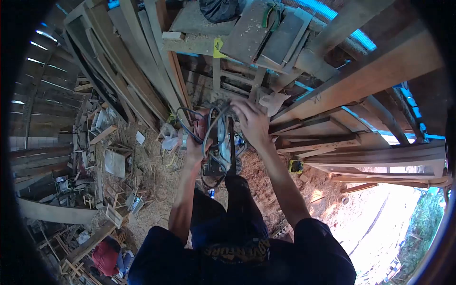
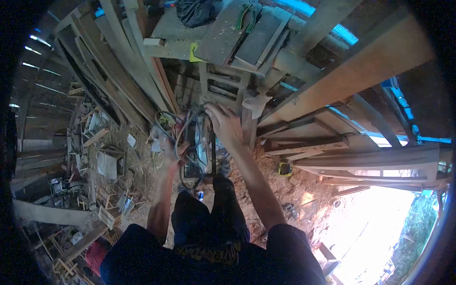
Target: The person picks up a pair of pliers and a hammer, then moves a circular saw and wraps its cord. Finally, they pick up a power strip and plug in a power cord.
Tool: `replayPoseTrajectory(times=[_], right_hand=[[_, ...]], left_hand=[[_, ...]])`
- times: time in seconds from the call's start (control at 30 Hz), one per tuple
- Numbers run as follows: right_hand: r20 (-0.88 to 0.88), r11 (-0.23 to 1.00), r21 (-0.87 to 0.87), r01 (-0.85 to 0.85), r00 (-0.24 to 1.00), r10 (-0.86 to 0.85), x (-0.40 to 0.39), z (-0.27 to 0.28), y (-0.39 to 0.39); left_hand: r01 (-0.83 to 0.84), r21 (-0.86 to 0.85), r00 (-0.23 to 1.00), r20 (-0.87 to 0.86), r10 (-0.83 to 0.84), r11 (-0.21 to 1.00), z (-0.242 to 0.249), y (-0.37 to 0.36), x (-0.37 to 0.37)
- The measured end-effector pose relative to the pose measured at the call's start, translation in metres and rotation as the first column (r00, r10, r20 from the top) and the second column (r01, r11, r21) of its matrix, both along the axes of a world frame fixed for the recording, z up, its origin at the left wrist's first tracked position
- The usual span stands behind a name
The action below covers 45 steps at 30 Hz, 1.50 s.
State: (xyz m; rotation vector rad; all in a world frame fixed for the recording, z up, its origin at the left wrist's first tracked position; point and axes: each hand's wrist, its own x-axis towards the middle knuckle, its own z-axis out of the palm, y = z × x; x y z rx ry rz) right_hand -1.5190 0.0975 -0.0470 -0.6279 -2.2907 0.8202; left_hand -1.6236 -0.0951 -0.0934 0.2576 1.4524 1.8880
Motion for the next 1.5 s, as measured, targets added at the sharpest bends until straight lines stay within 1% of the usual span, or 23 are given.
replayPoseTrajectory(times=[0.07,0.1,0.2,0.23,0.33,0.4,0.47,0.53,0.57,0.67,0.7,0.77,0.83,0.93,0.97,1.07,1.1,1.13,1.2,1.27,1.33,1.4,1.5], right_hand=[[0.030,0.996,-0.065,-0.054,0.998,0.056,0.004,-0.036,-0.001],[0.082,0.986,-0.144,-0.079,0.992,0.091,0.002,-0.050,-0.002],[0.039,0.948,-0.295,-0.120,0.990,0.138,-0.006,-0.118,-0.010],[0.111,0.925,-0.366,-0.099,0.983,0.149,-0.010,-0.144,-0.013],[0.054,0.930,-0.314,-0.189,0.975,0.217,-0.026,-0.212,-0.021],[0.089,0.879,-0.436,-0.192,0.963,0.255,-0.042,-0.278,-0.049],[0.128,0.857,-0.481,-0.183,0.953,0.275,-0.050,-0.330,-0.073],[0.184,0.871,-0.456,-0.182,0.939,0.292,-0.055,-0.394,-0.094],[0.127,0.898,-0.397,-0.191,0.957,0.259,-0.058,-0.422,-0.105],[0.223,0.848,-0.525,-0.069,0.951,0.215,-0.064,-0.476,-0.133],[0.281,0.825,-0.565,-0.011,0.937,0.206,-0.067,-0.488,-0.142],[0.333,0.816,-0.578,0.016,0.917,0.218,-0.071,-0.510,-0.156],[0.406,0.794,-0.606,0.046,0.877,0.258,-0.073,-0.517,-0.167],[0.304,0.823,-0.567,0.032,0.937,0.173,-0.072,-0.552,-0.188],[0.306,0.849,-0.529,0.013,0.936,0.176,-0.072,-0.561,-0.190],[0.209,0.874,-0.486,0.018,0.973,0.097,-0.080,-0.576,-0.205],[0.230,0.764,-0.643,0.052,0.965,0.127,-0.085,-0.569,-0.210],[0.204,0.755,-0.655,0.046,0.972,0.117,-0.089,-0.568,-0.216],[0.164,0.735,-0.677,0.038,0.981,0.100,-0.096,-0.562,-0.227],[0.167,0.645,-0.761,0.069,0.982,0.091,-0.111,-0.536,-0.230],[0.181,0.657,-0.752,0.061,0.977,0.116,-0.123,-0.529,-0.235],[0.209,0.759,-0.651,0.004,0.962,0.173,-0.133,-0.539,-0.247],[0.260,0.841,-0.541,-0.022,0.946,0.192,-0.144,-0.572,-0.261]], left_hand=[[-0.015,0.100,0.999,-0.030,0.018,0.995,-0.069,0.003,-0.009],[-0.005,0.084,1.000,0.001,0.005,0.996,-0.071,0.011,-0.013],[0.096,-0.383,0.995,0.010,-0.100,0.919,-0.128,-0.004,-0.033],[0.033,-0.277,0.997,-0.064,-0.052,0.960,-0.148,-0.009,-0.032],[0.054,-0.403,0.988,-0.112,-0.108,0.913,-0.210,-0.025,-0.045],[0.038,-0.253,0.997,0.077,-0.019,0.967,-0.293,-0.052,-0.056],[0.052,-0.228,0.996,0.080,-0.034,0.972,-0.351,-0.076,-0.061],[0.105,-0.333,0.986,-0.090,-0.143,0.937,-0.394,-0.093,-0.069],[0.162,-0.337,0.982,-0.033,-0.184,0.927,-0.414,-0.102,-0.074],[0.164,-0.438,0.978,-0.042,-0.202,0.884,-0.492,-0.130,-0.075],[0.174,-0.484,0.970,-0.067,-0.234,0.858,-0.485,-0.131,-0.074],[0.141,-0.461,0.964,-0.139,-0.228,0.876,-0.516,-0.145,-0.070],[0.212,-0.566,0.943,-0.094,-0.318,0.797,-0.528,-0.150,-0.071],[0.293,-0.675,0.922,0.011,-0.388,0.677,-0.553,-0.160,-0.074],[0.198,-0.421,0.976,0.004,-0.217,0.885,-0.559,-0.165,-0.067],[0.057,-0.248,0.995,-0.066,-0.076,0.967,-0.580,-0.183,-0.064],[0.095,-0.355,0.989,-0.073,-0.129,0.930,-0.572,-0.186,-0.069],[0.130,-0.450,0.981,-0.071,-0.181,0.883,-0.555,-0.182,-0.075],[0.156,-0.498,0.979,-0.037,-0.201,0.853,-0.552,-0.189,-0.078],[0.131,-0.411,0.989,-0.006,-0.146,0.902,-0.567,-0.205,-0.081],[0.162,-0.548,0.985,0.035,-0.171,0.820,-0.534,-0.203,-0.101],[0.176,-0.568,0.981,0.038,-0.188,0.804,-0.538,-0.210,-0.114],[0.123,-0.414,0.985,-0.059,-0.161,0.902,-0.589,-0.224,-0.125]])
